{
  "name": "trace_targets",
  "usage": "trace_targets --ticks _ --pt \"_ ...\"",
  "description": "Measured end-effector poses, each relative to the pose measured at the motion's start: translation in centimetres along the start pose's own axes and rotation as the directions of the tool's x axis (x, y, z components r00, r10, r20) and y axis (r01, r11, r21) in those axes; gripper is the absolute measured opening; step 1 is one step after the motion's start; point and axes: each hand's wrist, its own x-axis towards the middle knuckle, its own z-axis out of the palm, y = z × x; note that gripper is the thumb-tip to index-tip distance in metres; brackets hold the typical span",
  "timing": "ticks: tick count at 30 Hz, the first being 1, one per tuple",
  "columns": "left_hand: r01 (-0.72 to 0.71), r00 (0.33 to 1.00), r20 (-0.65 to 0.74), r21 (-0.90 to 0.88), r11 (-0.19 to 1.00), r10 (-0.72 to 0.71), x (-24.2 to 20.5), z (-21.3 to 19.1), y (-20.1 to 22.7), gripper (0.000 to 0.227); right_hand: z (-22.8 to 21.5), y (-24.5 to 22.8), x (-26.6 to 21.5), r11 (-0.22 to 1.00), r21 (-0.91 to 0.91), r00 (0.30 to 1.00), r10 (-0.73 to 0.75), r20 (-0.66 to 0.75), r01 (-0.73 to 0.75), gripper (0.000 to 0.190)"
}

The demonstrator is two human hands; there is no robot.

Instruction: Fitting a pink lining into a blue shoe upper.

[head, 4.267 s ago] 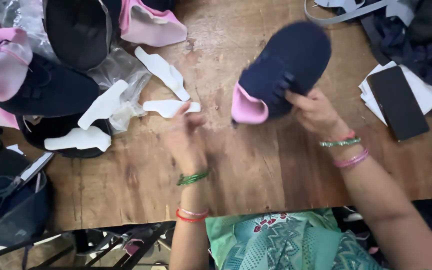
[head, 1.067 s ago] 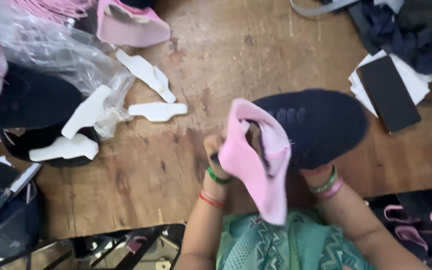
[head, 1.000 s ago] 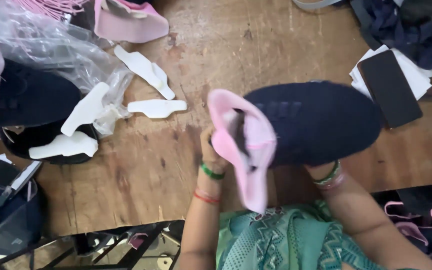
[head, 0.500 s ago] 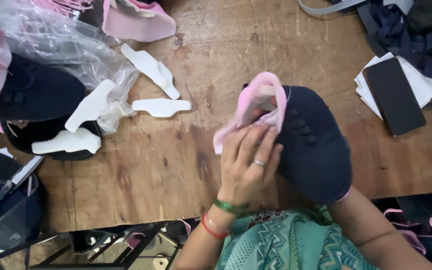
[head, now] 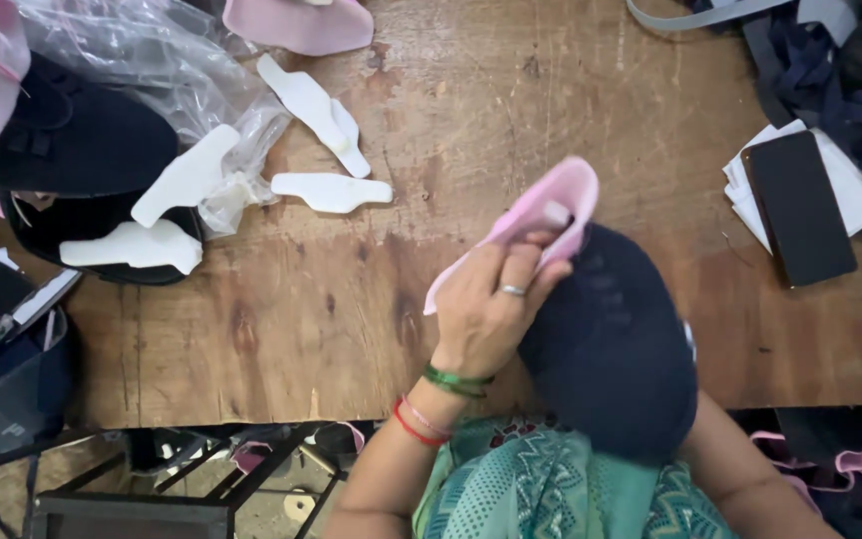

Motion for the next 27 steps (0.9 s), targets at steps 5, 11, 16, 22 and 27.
trace_targets --ticks 5,11,16,22,27 --pt "-0.17 0.979 0.114 -0.023 0.985 0.171 -0.2 1.1 0.9 0.027 -1.4 0.1 0.4 0.969 0.229 0.995 0.094 -0.013 -0.089 0.037" --pt "0.175 0.958 0.286 -0.519 0.837 -0.024 -1.6 -2.0 2.3 0.031 -2.2 1.3 -2.5 0.989 -0.006 0.966 0.149 0.212 -0.151 0.053" --pt "0.327 0.923 0.358 -0.529 0.783 -0.143 -0.3 -1.4 1.4 0.033 -2.9 0.1 -2.3 0.982 -0.158 0.967 0.14 0.213 -0.108 0.056" --pt "0.297 0.928 0.319 -0.327 0.897 -0.191 0.2 -0.9 0.2 0.031 -3.0 -2.1 -2.2 0.93 -0.367 0.966 0.1 0.238 -0.006 0.061" --pt "0.214 0.951 0.275 -0.267 0.94 -0.138 0.6 -1.6 0.3 0.033 -2.5 -3.6 -2.4 0.901 -0.431 0.965 0.075 0.25 0.041 0.063"
